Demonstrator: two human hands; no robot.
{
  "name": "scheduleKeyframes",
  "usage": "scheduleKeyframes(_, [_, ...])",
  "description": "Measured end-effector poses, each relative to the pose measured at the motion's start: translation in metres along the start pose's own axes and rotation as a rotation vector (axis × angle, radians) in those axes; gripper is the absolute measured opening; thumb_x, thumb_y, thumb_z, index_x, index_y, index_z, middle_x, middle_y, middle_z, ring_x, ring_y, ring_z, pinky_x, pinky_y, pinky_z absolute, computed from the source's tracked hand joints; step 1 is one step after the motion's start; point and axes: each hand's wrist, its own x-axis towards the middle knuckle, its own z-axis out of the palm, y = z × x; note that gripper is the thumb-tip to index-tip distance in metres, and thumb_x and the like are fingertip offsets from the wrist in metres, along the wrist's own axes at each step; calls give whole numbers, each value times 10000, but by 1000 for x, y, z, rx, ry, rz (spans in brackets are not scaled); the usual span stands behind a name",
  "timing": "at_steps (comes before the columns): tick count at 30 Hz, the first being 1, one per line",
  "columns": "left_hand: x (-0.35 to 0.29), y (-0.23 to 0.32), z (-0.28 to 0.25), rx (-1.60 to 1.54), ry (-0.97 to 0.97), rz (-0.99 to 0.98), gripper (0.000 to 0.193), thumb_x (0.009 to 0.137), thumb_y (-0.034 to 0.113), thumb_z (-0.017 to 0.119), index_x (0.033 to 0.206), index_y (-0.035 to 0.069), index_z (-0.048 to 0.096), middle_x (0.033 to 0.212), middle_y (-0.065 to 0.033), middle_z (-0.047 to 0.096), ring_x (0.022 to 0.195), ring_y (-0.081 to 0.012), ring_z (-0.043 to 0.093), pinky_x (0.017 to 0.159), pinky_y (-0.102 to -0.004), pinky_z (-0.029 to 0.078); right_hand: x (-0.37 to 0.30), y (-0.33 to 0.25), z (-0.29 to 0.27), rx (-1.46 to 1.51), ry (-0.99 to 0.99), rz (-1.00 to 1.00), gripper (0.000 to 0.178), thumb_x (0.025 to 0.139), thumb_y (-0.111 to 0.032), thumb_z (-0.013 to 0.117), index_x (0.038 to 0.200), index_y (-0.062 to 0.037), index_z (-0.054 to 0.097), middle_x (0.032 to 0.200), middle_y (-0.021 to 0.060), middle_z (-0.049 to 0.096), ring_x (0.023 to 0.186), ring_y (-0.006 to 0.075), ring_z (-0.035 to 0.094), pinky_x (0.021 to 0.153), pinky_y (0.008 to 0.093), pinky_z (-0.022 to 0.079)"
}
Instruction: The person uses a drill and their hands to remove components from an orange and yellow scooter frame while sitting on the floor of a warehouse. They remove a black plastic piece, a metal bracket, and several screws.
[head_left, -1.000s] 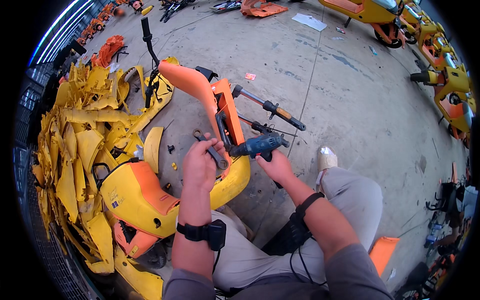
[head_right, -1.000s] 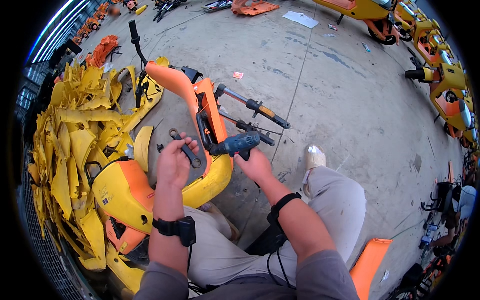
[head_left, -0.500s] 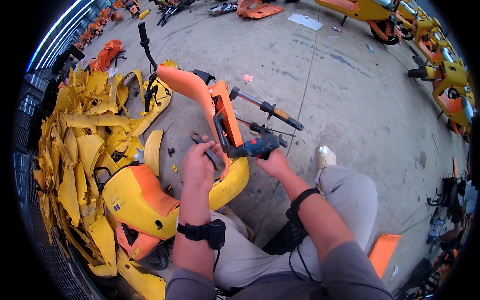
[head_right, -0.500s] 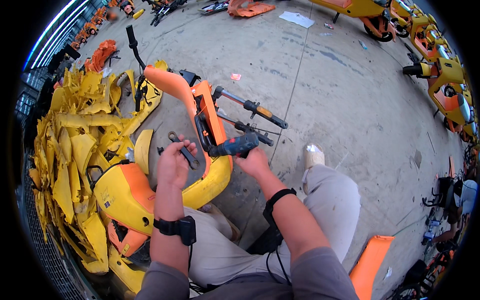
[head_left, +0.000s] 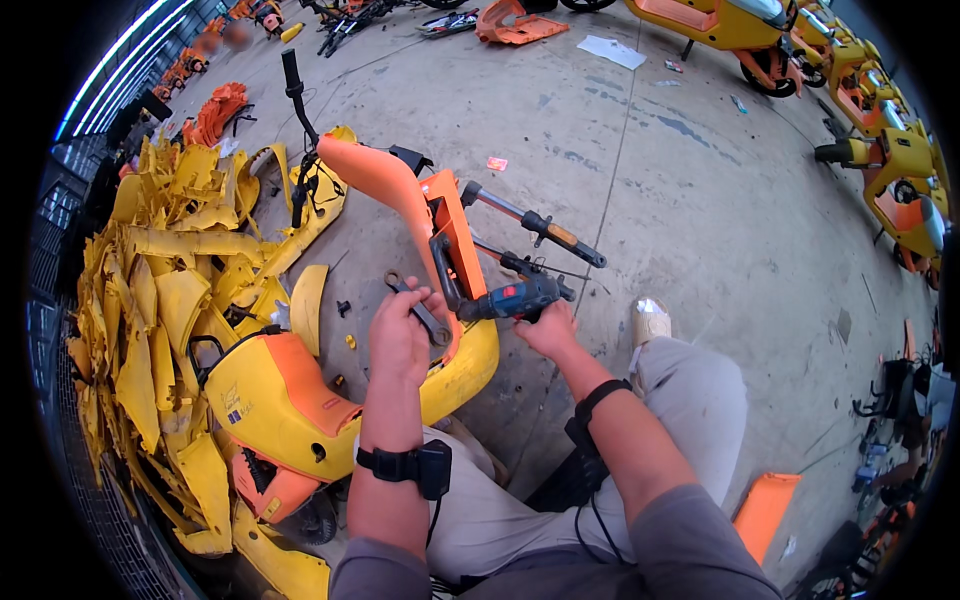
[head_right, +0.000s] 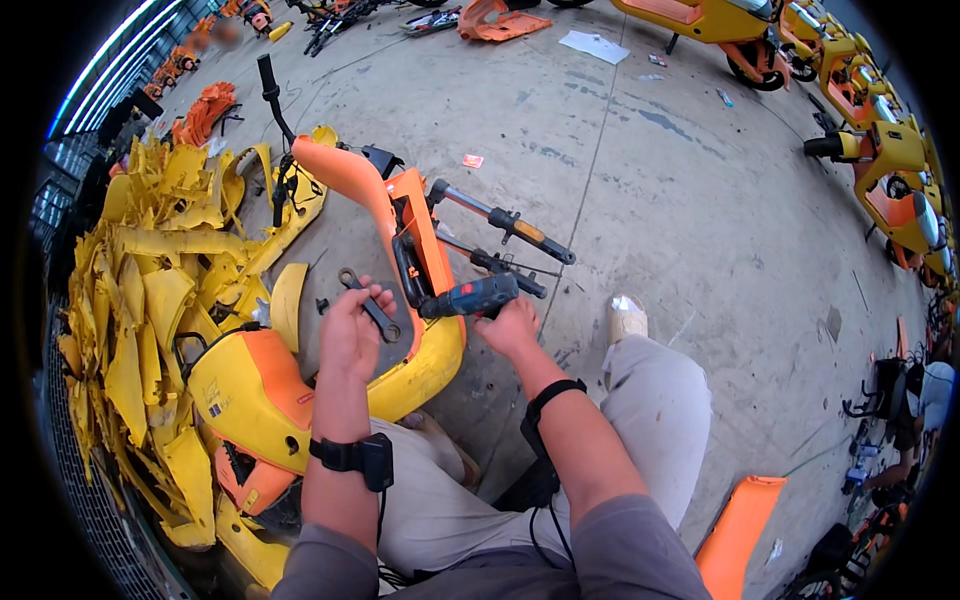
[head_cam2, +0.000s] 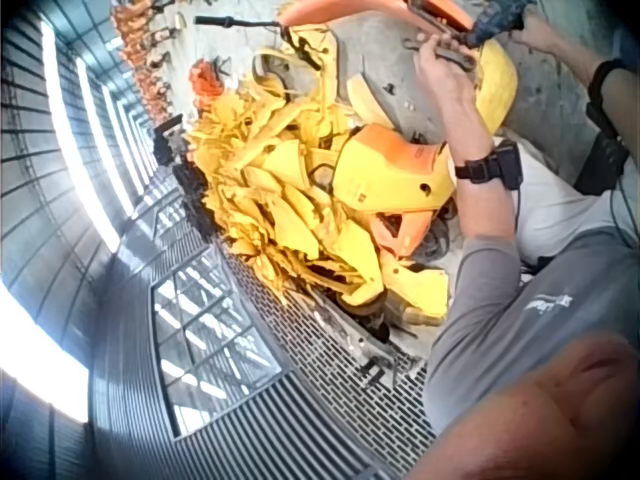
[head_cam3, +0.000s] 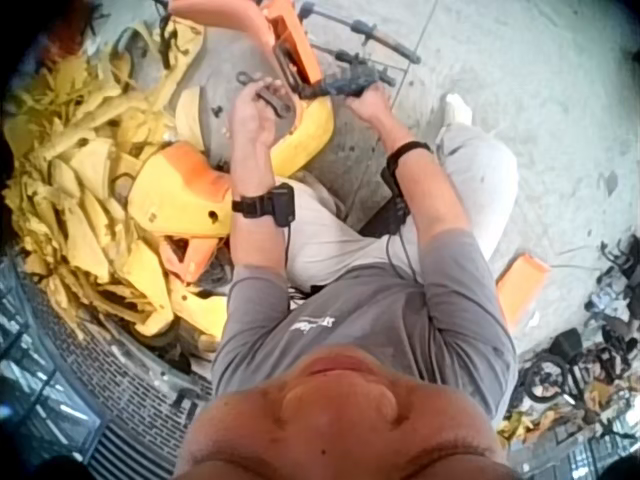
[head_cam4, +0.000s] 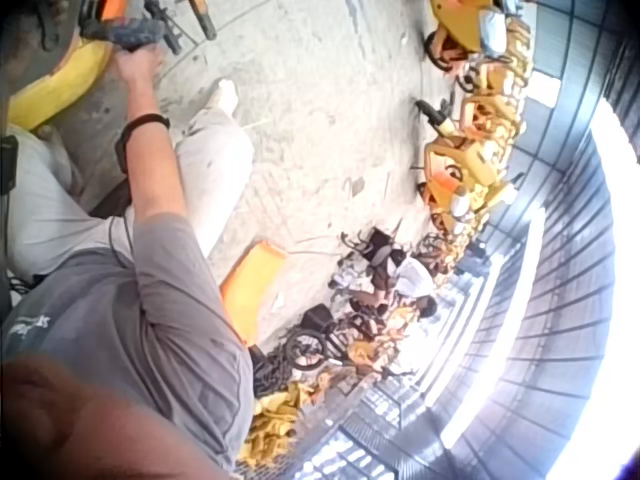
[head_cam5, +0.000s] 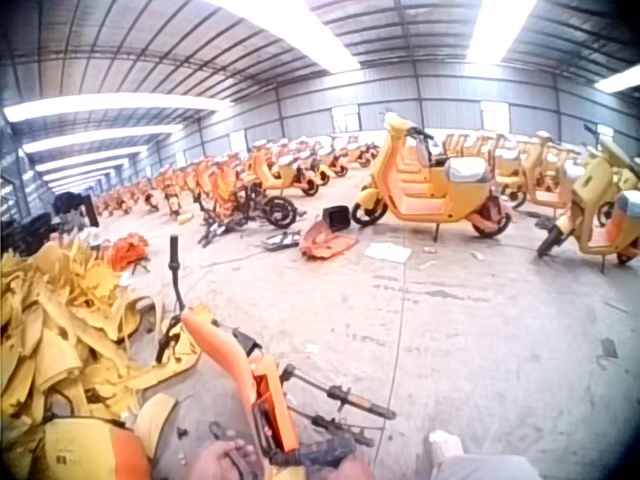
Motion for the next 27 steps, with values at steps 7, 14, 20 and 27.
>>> scheduleKeyframes(7, [-6,3,7,-33,-38,-7,253,906,58,515,1146,-19,496,964,-117,572,914,-252,595,841,-381,507,-13,26,-5,-258,186,-93,850,664,-401,749,1363,-12,464,1250,171,592,1200,370,536,1007,478,418])
scheduleKeyframes(14, [-22,0,19,-7,-255,-20,255,962,80,474,1194,-20,501,989,-109,579,913,-234,600,830,-361,497,-59,-45,-130,-409,-190,-76,533,787,-377,686,1159,-5,599,1080,202,664,1067,374,611,967,480,430])
scheduleKeyframes(20, [-36,-13,36,122,-378,-73,287,961,72,480,1231,-22,504,1005,-119,590,920,-230,608,835,-356,498,-84,-99,-219,-246,-275,-206,349,880,-355,625,1013,-36,665,935,191,679,995,359,622,848,434,483])
scheduleKeyframes(27, [-32,-28,36,169,-278,-91,269,940,50,494,1197,-25,519,975,-127,589,871,-232,613,804,-350,509,-85,-90,-217,-2,69,-771,279,880,-174,612,1130,-49,608,1142,157,624,1064,350,595,901,425,479])
